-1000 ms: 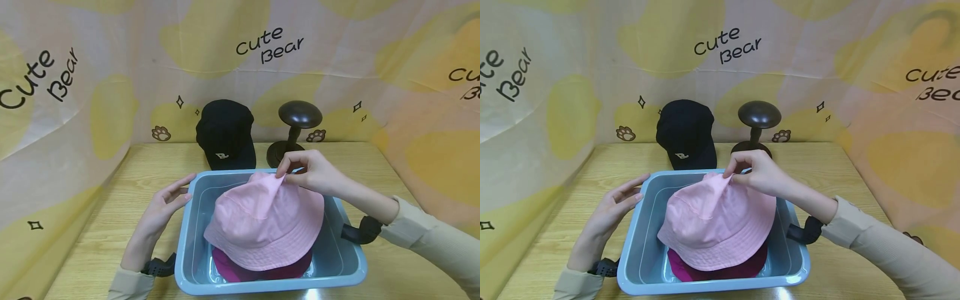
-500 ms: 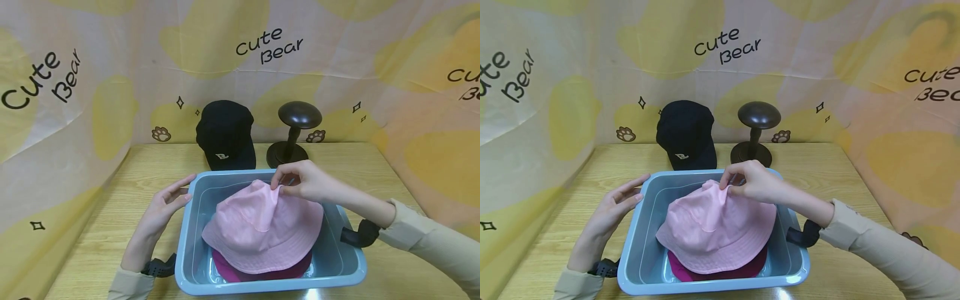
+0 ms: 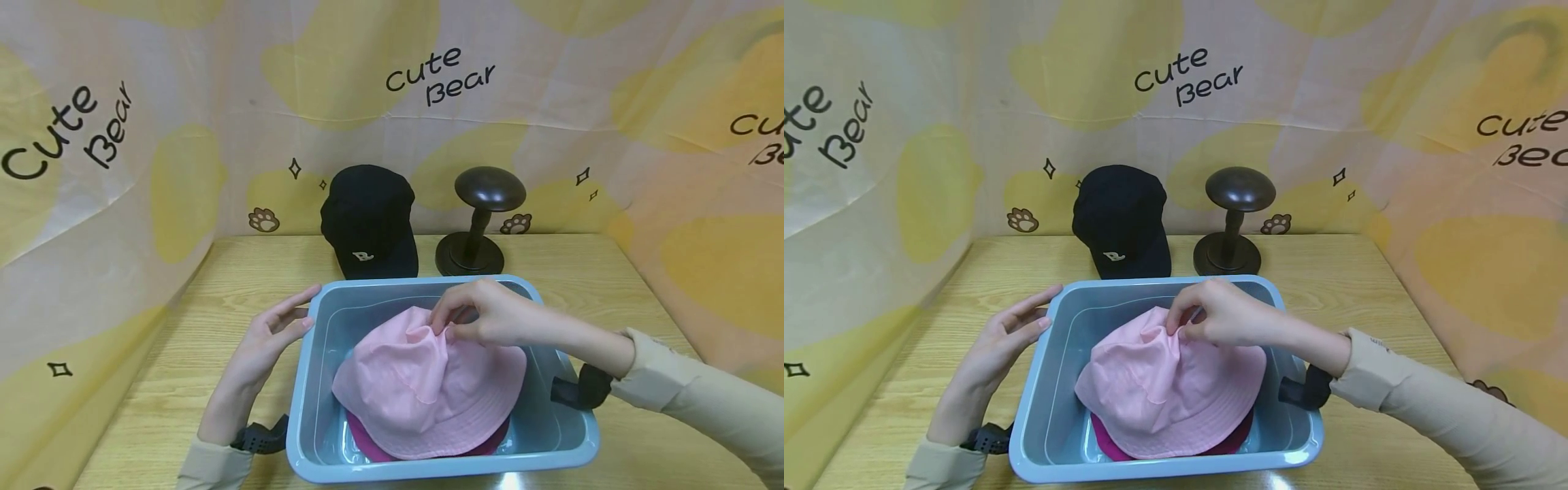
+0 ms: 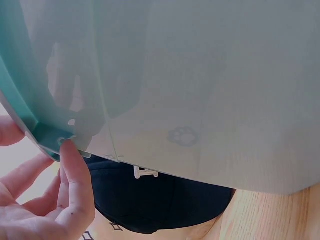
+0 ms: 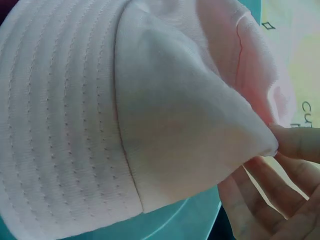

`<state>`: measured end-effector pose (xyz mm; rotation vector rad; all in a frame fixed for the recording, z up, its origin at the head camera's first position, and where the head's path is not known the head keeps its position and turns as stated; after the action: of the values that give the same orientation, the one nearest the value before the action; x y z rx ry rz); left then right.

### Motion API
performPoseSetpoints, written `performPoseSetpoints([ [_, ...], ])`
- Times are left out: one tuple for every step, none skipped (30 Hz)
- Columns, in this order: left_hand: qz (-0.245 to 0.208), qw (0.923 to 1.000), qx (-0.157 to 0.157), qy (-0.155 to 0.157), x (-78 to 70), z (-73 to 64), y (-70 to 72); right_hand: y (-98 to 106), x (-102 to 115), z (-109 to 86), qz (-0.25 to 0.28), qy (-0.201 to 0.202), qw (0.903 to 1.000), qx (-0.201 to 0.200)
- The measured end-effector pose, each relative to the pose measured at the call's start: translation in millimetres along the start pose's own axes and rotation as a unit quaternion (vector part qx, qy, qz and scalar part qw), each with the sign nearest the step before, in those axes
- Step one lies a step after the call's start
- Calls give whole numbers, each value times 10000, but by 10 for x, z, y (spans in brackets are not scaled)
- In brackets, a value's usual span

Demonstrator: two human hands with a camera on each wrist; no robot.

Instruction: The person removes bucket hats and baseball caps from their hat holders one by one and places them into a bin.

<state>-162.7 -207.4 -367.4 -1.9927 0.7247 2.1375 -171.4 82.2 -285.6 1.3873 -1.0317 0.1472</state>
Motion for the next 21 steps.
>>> performPoseSetpoints([
  [5,10000,2,-5,0,-3,0,-18,9,6,-46,15,10000,28],
  [15,10000,1,-9,-1,-7,0,-35,17,11,-84,15,9999,67],
  [28,10000,1,-10,-2,-11,1,-48,28,17,-136,13,9999,103],
  [45,10000,-2,-14,-5,-13,0,-62,39,23,-216,34,9997,130],
  [53,10000,-9,-17,-7,-16,1,-75,49,29,-307,72,9994,152],
  [55,10000,-15,-16,-10,-18,0,-87,60,36,-415,102,9989,181],
  [60,10000,-21,-13,-13,-19,0,-99,70,44,-519,128,9984,208],
  [71,10000,-30,-10,-14,-20,0,-111,77,50,-622,116,9977,236],
  [76,10000,-34,-10,-15,-21,0,-121,88,58,-729,125,9969,257],
  [83,10000,-38,-14,-17,-21,-1,-131,96,66,-848,120,9959,278],
  [91,9999,-37,-26,-20,-21,-2,-141,105,74,-934,90,9951,316],
  [101,9999,-32,-41,-26,-21,-4,-152,109,82,-1004,41,9943,368],
  [113,9999,-28,-55,-30,-22,-6,-162,113,89,-1058,12,9935,413],
  [128,9999,-22,-78,-36,-23,-8,-170,117,95,-1128,-12,9926,458],
  [137,9999,-17,-96,-43,-24,-11,-177,124,101,-1178,-19,9917,509],
  [144,9998,-15,-110,-47,-24,-13,-184,123,105,-1227,-25,9908,566],
  [150,9998,-15,-123,-49,-25,-15,-193,122,110,-1256,-38,9900,636],
  [151,9998,-17,-123,-51,-26,-17,-201,121,113,-1284,-48,9891,715],
  [154,9998,-24,-118,-49,-27,-17,-209,120,115,-1312,-58,9882,792],
  [145,9998,-27,-113,-47,-28,-18,-219,119,117,-1345,-72,9870,876],
  [135,9998,-27,-105,-43,-29,-19,-232,114,119,-1386,-84,9856,963],
])
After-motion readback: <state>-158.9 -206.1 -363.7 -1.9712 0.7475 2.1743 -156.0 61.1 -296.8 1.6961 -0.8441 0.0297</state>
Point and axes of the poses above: each hand's wrist, its own z-axis towards the middle knuckle, its own y-axis out of the back of the hand, x = y × z, the point moved 6 cm from there along z, towards the middle knuckle, and after that the axes turned 15 degrees about x, right-handed, at the moved point
